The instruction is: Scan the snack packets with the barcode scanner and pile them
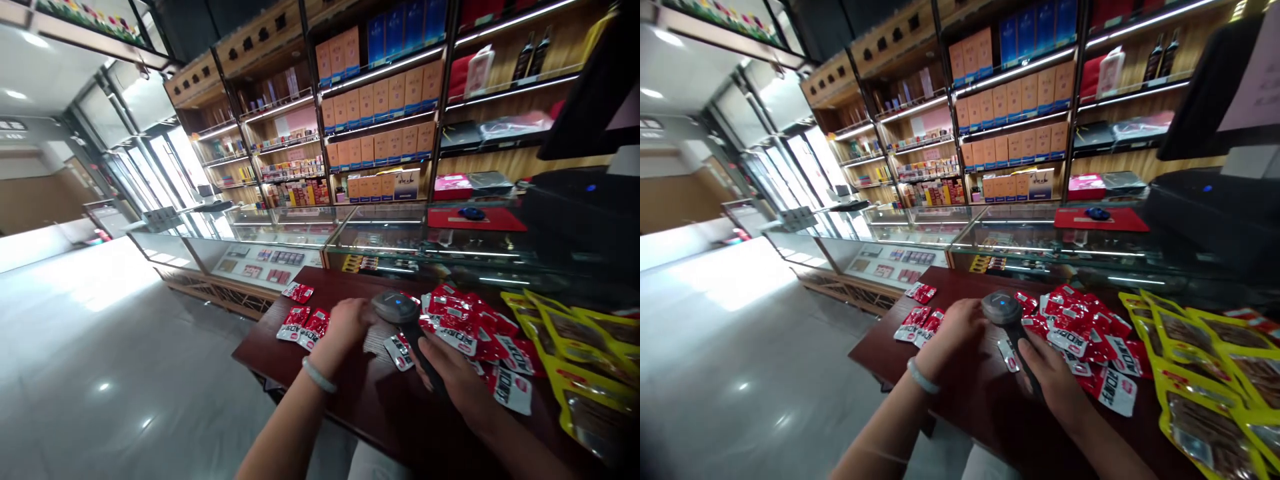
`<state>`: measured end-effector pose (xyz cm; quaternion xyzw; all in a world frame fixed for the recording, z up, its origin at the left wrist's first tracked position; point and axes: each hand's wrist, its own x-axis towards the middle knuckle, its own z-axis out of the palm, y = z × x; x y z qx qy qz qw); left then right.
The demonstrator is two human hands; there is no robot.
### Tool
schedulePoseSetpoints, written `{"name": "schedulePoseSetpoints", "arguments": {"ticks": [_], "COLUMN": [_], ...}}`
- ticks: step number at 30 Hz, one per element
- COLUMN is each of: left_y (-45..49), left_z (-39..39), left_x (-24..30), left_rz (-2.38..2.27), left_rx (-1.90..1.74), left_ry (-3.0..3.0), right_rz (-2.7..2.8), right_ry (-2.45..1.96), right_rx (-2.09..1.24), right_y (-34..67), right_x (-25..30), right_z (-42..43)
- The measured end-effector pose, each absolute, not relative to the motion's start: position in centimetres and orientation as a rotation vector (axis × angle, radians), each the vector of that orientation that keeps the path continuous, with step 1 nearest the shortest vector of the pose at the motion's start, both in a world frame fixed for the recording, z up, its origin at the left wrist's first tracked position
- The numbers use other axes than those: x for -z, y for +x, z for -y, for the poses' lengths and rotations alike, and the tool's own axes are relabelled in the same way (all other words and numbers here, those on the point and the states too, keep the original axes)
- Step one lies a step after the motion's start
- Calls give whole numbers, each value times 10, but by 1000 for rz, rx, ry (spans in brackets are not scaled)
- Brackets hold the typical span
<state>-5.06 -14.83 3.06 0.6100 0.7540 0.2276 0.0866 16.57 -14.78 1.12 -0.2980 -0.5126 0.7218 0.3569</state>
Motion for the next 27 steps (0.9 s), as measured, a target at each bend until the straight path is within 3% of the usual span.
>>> {"name": "schedulePoseSetpoints", "arguments": {"ticks": [4,8,13,21,27], "left_y": [-115,-136,-111,-65,-52], "left_z": [198,212,196,156,140], "left_x": [-26,-18,-15,-1,-6], "left_rz": [-2811,-2836,-2655,-2244,-2176], "left_rx": [-186,-24,-188,-854,-928], "left_ry": [1594,1475,1581,1534,1589], "right_rz": [1378,1456,1432,1370,1299], "right_ry": [-784,-733,-809,-788,-828], "right_rx": [-1897,-1948,-1915,-1834,-1827], "right_y": [150,138,144,177,198], "right_x": [-3,-2,-5,-13,-14], "right_z": [154,161,164,159,154]}}
